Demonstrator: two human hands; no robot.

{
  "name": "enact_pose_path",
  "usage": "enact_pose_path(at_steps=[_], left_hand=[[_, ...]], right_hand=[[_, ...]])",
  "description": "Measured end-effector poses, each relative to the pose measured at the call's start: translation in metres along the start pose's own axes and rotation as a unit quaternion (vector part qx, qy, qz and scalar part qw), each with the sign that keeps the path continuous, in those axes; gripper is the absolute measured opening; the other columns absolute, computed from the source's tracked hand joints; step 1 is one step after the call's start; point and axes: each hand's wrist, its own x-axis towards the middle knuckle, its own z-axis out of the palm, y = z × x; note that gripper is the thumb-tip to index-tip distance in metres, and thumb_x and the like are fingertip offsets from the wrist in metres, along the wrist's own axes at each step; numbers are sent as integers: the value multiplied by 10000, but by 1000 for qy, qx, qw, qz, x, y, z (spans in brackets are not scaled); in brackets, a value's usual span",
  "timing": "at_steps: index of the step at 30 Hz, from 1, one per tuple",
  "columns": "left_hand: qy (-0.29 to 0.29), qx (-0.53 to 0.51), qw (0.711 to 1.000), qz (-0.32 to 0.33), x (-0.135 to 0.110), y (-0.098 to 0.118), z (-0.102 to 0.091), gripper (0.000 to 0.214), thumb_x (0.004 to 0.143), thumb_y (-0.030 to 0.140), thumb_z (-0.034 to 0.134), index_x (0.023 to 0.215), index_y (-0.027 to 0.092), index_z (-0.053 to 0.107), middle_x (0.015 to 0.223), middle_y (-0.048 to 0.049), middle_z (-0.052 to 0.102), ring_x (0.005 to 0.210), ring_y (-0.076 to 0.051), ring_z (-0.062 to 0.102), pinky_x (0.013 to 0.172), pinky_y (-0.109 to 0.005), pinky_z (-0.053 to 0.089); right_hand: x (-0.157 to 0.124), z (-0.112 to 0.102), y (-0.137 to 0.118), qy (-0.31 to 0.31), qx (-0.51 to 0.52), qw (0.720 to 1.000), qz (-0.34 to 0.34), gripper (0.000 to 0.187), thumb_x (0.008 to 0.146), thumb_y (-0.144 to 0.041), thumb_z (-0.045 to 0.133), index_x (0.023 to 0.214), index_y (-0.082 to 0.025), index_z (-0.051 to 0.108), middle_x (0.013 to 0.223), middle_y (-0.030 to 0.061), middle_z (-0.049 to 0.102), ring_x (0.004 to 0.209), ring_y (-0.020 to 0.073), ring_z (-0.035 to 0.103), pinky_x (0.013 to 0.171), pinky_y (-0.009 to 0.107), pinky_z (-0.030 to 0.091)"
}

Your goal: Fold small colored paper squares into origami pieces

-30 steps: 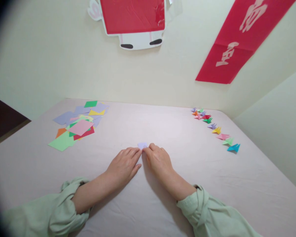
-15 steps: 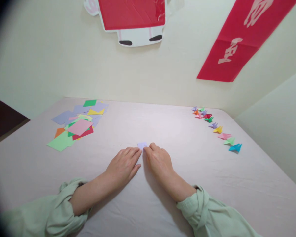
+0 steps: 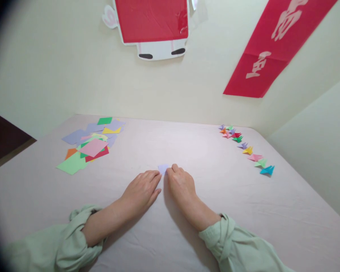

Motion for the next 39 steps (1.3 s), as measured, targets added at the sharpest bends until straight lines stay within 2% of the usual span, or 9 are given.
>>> enact_pose_path(at_steps=[11,15,18,23,27,32,39], left_hand=[[25,10,1000,13,-6,-3,4,294,889,236,527,1165,137,531,1182,-134,587,1116,-273,532,944,-409,443],[30,-1,1000,8,-6,-3,6,286,886,238,537,1154,140,531,1175,-127,586,1098,-270,533,939,-410,444],[39,-20,999,5,-5,-4,9,275,884,243,543,1146,161,537,1165,-108,589,1088,-263,533,938,-406,445],[92,-105,990,-5,4,-20,16,195,928,204,462,1096,198,559,1090,-63,603,1035,-216,544,918,-368,451],[139,-166,976,-38,16,-36,21,290,890,98,461,1140,214,552,1118,-47,620,1063,-206,536,936,-371,439],[150,-231,961,-13,24,-43,25,335,840,32,455,1090,205,596,1052,-41,639,1015,-195,549,924,-359,444],[150,-276,949,27,22,-41,23,305,820,9,477,1008,180,645,941,-44,649,948,-179,555,881,-323,459]], right_hand=[[-2,-6,-1,-1,-18,1000,26,203,927,-99,457,1007,-189,620,979,85,611,819,191,610,603,271,377],[-5,-7,3,12,6,1000,28,232,945,-131,446,1077,-205,622,979,70,611,801,176,607,601,259,385],[-7,-3,1,58,35,998,-2,263,947,-140,451,1136,-218,618,1040,67,620,851,171,606,670,252,421],[-7,5,-3,101,46,991,-76,241,934,-141,494,1090,-230,655,1086,62,643,921,203,585,790,305,456],[-6,8,-1,105,81,987,-93,229,919,-120,515,1068,-214,662,1081,70,649,945,209,577,828,326,473],[-4,8,2,101,144,978,-113,211,904,-75,503,1012,-171,657,1082,85,647,974,204,576,869,333,479],[0,7,9,97,191,965,-152,221,888,-59,504,996,-186,649,1060,72,668,983,195,593,877,348,481]])
